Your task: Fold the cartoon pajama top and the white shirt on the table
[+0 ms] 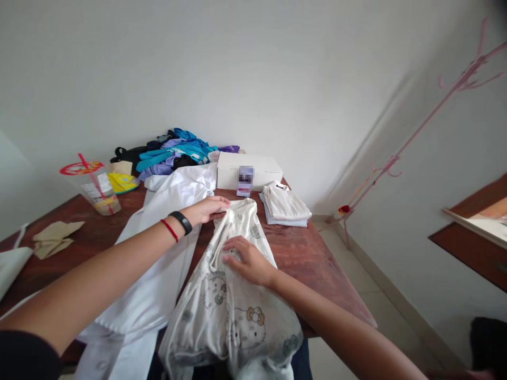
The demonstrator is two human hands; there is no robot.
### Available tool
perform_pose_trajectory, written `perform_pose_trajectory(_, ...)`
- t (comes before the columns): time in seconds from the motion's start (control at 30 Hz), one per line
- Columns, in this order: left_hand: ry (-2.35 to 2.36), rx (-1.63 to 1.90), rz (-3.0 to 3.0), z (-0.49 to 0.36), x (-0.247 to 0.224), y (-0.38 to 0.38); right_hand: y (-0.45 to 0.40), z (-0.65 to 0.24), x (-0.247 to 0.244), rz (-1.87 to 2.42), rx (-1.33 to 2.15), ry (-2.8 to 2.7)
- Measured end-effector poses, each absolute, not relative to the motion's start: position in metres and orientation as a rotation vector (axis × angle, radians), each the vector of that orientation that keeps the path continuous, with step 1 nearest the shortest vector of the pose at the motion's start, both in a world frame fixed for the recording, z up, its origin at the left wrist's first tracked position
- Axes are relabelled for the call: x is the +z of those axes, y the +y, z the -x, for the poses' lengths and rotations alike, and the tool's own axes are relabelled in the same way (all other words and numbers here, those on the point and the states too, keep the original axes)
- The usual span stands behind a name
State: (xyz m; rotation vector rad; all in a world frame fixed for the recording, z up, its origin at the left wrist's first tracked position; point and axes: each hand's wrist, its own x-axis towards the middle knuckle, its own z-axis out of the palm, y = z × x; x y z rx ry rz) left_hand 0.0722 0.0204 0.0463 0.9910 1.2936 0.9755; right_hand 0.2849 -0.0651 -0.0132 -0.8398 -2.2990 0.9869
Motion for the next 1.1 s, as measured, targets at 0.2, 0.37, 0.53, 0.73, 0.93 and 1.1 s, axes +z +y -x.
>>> perform_pose_trajectory(0.2,1.249,0.952,-0.928,-0.123,0.029,0.026,-0.069,-0.271,-0.009,1.149,1.752,-1.526)
perform_pose_trajectory(0.37,1.197,0.922,-0.882,-0.126,0.031,0.006,-0.078,-0.265,-0.014,1.205,1.830,-1.301)
perform_pose_trajectory(0.53,1.164,1.016,-0.934,-0.105,0.038,-0.043,-0.060,-0.271,-0.007,1.209,2.042,-1.151)
perform_pose_trajectory(0.73,1.529,1.001,-1.581,-0.071,0.009,-0.143,-0.037,-0.268,-0.003,1.256,2.055,-1.233)
perform_pose_trajectory(0.93,1.676,0.792,-1.674,-0.073,-0.006,-0.216,-0.034,-0.253,-0.002,1.391,1.948,-1.314)
perform_pose_trajectory(1.1,1.685,0.682,-1.607,-0.074,-0.019,-0.256,-0.026,-0.254,0.005,1.390,1.864,-1.274)
